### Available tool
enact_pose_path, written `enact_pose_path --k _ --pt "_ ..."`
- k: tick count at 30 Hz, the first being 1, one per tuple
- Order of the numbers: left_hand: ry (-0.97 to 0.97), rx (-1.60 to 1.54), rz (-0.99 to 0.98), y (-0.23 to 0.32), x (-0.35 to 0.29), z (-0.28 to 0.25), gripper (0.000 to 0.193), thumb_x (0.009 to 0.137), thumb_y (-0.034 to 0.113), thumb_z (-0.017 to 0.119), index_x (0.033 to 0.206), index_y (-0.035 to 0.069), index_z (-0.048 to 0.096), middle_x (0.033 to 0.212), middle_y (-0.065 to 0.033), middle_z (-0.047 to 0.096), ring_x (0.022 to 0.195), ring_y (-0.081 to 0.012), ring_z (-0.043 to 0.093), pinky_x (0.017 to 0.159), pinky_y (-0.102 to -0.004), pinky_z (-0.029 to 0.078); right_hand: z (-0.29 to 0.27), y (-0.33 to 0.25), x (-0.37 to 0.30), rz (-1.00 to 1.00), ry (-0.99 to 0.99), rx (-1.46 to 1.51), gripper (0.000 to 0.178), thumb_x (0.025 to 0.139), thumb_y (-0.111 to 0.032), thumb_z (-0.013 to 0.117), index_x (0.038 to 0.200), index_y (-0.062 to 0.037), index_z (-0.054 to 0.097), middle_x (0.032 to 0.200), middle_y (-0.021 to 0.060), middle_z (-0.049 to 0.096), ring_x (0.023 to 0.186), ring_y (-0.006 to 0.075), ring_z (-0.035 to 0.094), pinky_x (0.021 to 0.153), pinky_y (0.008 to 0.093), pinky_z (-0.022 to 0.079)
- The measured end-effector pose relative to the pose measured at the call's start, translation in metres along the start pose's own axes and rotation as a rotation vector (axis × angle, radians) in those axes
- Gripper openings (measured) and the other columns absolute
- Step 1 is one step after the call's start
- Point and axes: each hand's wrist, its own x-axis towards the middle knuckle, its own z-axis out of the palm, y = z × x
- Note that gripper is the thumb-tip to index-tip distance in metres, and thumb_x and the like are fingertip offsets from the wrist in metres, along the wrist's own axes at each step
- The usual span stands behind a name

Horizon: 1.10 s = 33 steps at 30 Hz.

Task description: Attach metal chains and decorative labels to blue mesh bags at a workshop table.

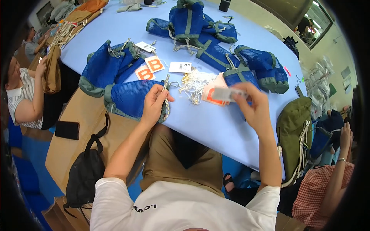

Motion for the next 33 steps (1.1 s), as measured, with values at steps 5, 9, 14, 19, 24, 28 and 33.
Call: enact_pose_path --k 5,9,14,19,24,28,33 --pt "-0.020 -0.003 0.022 0.004 0.004 0.007 0.013 0.093 0.014 0.048 0.085 0.004 0.049 0.074 -0.0040 0.061 0.067 -0.0032 0.050 0.062 -0.0179 0.038 -0.003 0.051 -0.080 -0.095 -0.087 -0.333 0.020 0.073 -0.005 0.065 0.093 -0.0043 0.063 0.083 0.0084 0.062 0.075 0.0257 0.059 0.064 0.0324 0.046" --pt "-0.042 0.022 0.002 0.002 0.004 0.003 0.012 0.093 0.015 0.047 0.087 0.005 0.050 0.075 -0.0042 0.062 0.069 -0.0037 0.051 0.066 -0.0176 0.038 -0.004 0.048 -0.105 -0.103 -0.150 -0.540 0.024 0.071 -0.008 0.067 0.095 -0.0057 0.063 0.093 0.0074 0.061 0.089 0.0263 0.057 0.078 0.0383 0.044" --pt "-0.035 0.056 -0.001 0.002 0.003 0.002 0.012 0.093 0.015 0.048 0.088 0.005 0.051 0.074 -0.0036 0.062 0.066 -0.0022 0.048 0.063 -0.0171 0.037 0.004 0.032 -0.091 -0.065 -0.177 -0.439 0.025 0.072 -0.013 0.069 0.095 -0.0052 0.062 0.093 0.0077 0.061 0.090 0.0256 0.057 0.080 0.0382 0.044" --pt "-0.032 0.070 0.008 0.002 0.003 0.006 0.012 0.093 0.015 0.048 0.087 0.005 0.051 0.073 -0.0029 0.061 0.065 -0.0016 0.047 0.061 -0.0167 0.036 0.061 0.038 -0.051 0.061 -0.157 -0.065 0.022 0.073 -0.015 0.071 0.092 -0.0054 0.064 0.086 0.0092 0.062 0.076 0.0234 0.059 0.067 0.0337 0.046" --pt "-0.038 0.077 0.023 0.001 0.004 0.013 0.011 0.092 0.013 0.051 0.086 0.003 0.051 0.071 -0.0017 0.060 0.063 -0.0008 0.048 0.057 -0.0163 0.035 0.101 0.045 -0.028 0.151 -0.195 -0.108 0.012 0.075 -0.012 0.068 0.080 -0.0046 0.061 0.079 0.0093 0.060 0.071 0.0232 0.059 0.063 0.0325 0.046" --pt "-0.156 0.191 -0.031 0.004 0.007 0.011 0.010 0.089 0.012 0.057 0.085 0.003 0.053 0.066 0.0038 0.053 0.059 0.0000 0.043 0.052 -0.0170 0.032 0.103 0.042 -0.026 0.141 -0.270 -0.115 0.012 0.075 -0.013 0.068 0.078 -0.0048 0.059 0.079 0.0094 0.060 0.073 0.0234 0.059 0.065 0.0335 0.046" --pt "-0.224 0.542 -0.020 0.021 0.010 0.026 0.014 0.084 0.016 0.063 0.082 0.002 0.060 0.062 0.0023 0.051 0.059 -0.0035 0.043 0.053 -0.0217 0.035 0.104 0.044 -0.026 0.071 -0.217 -0.147 0.013 0.075 -0.013 0.066 0.077 -0.0047 0.056 0.081 0.0095 0.058 0.075 0.0245 0.060 0.066 0.0353 0.046"
